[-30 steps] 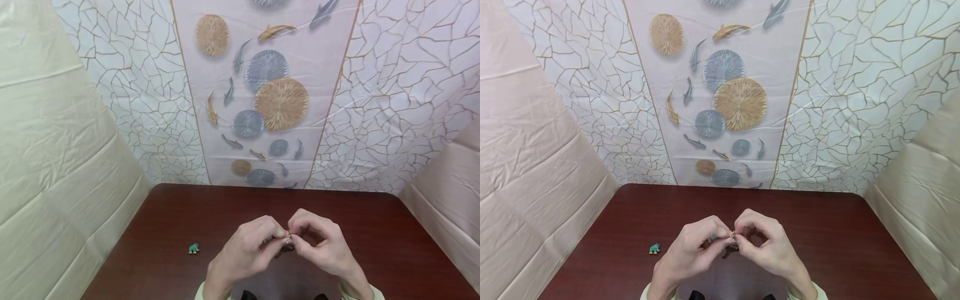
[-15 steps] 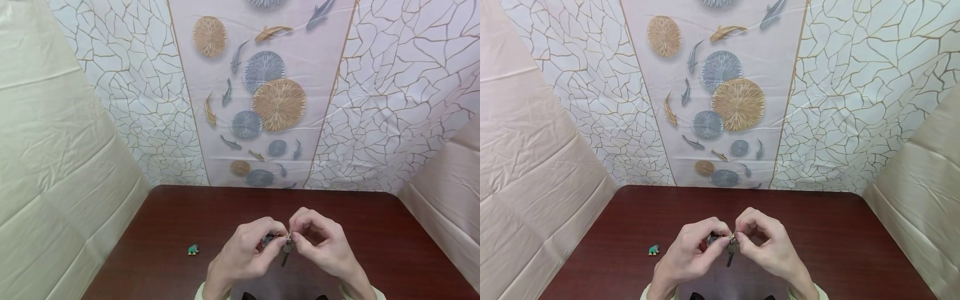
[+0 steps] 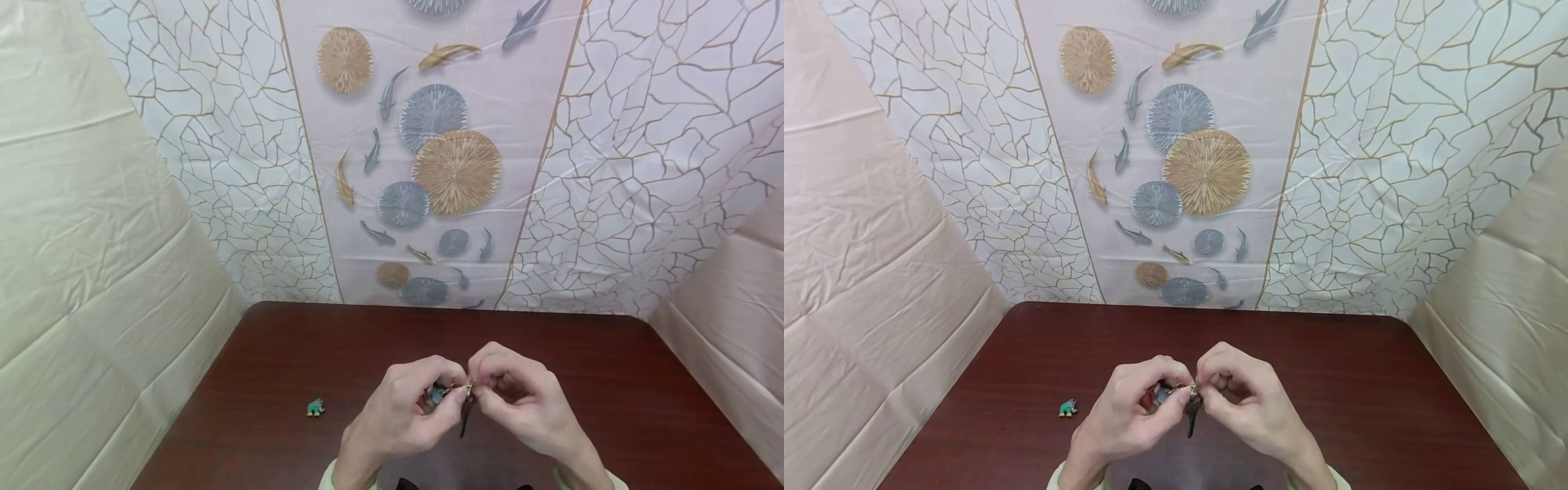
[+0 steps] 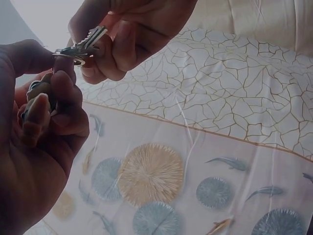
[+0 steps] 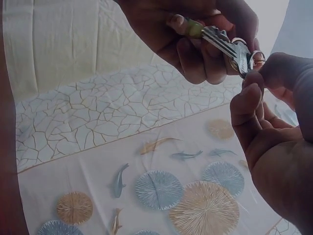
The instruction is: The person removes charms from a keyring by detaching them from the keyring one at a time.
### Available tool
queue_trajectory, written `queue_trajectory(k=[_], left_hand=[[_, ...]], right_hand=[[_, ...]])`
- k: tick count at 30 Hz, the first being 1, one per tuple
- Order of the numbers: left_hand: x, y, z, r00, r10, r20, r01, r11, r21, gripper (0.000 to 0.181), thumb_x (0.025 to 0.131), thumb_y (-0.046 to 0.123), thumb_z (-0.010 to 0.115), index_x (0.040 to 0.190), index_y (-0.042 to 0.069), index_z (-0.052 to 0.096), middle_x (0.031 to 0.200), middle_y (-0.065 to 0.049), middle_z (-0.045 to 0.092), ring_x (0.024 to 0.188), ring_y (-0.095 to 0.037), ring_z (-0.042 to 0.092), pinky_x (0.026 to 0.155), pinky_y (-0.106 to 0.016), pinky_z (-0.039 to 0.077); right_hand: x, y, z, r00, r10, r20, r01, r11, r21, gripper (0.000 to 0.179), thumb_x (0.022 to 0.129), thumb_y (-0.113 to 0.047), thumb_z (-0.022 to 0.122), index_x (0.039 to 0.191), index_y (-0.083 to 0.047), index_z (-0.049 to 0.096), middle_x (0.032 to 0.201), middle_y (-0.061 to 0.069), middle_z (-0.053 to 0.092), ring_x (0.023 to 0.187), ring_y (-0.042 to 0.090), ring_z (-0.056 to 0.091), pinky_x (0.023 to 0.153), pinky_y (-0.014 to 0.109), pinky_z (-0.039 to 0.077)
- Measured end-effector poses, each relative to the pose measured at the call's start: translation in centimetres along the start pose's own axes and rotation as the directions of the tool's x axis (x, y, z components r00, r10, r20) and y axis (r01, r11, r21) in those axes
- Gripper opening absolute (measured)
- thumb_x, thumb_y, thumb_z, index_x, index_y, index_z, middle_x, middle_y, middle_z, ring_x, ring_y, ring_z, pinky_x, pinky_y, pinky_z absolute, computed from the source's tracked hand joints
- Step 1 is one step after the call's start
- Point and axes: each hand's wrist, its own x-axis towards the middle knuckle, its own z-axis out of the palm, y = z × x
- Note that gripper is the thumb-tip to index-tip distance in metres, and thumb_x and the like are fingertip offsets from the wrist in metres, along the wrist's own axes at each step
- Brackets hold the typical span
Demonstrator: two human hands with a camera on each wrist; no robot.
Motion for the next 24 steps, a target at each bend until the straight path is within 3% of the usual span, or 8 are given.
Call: queue_trajectory(k=[7, 13, 24], left_hand=[[0.03, -0.17, 0.16, 1.0, -0.012, -0.024, 0.011, 1.0, -0.023, 0.017, 0.083, -0.003, 0.063, 0.096, 0.008, 0.059, 0.077, 0.003, 0.063, 0.065, 0.002, 0.05, 0.059, -0.005, 0.042], [0.04, -0.32, 0.29, 0.998, -0.048, -0.033, 0.046, 0.998, -0.051, 0.019, 0.083, -0.004, 0.063, 0.097, 0.009, 0.058, 0.073, 0.003, 0.06, 0.062, 0.004, 0.046, 0.055, -0.006, 0.04], [0.0, -0.48, 0.42, 0.998, -0.058, -0.037, 0.056, 0.997, -0.052, 0.019, 0.083, -0.004, 0.063, 0.097, 0.009, 0.058, 0.073, 0.003, 0.061, 0.063, 0.004, 0.048, 0.056, -0.006, 0.042]], right_hand=[[0.05, -0.12, 0.1, 1.0, 0.0, -0.004, 0.0, 1.0, 0.006, 0.037, 0.067, 0.034, 0.052, 0.091, 0.007, 0.056, 0.088, 0.013, 0.053, 0.074, 0.015, 0.051, 0.054, 0.022, 0.043], [0.16, -0.03, 0.17, 1.0, -0.014, -0.012, 0.015, 1.0, 0.02, 0.028, 0.073, 0.031, 0.057, 0.091, 0.009, 0.055, 0.087, 0.014, 0.054, 0.074, 0.015, 0.053, 0.054, 0.023, 0.045], [0.59, -0.19, 0.27, 0.999, -0.05, -0.005, 0.05, 0.998, 0.036, 0.023, 0.078, 0.027, 0.057, 0.094, 0.01, 0.056, 0.088, 0.015, 0.054, 0.077, 0.017, 0.053, 0.055, 0.023, 0.045]])
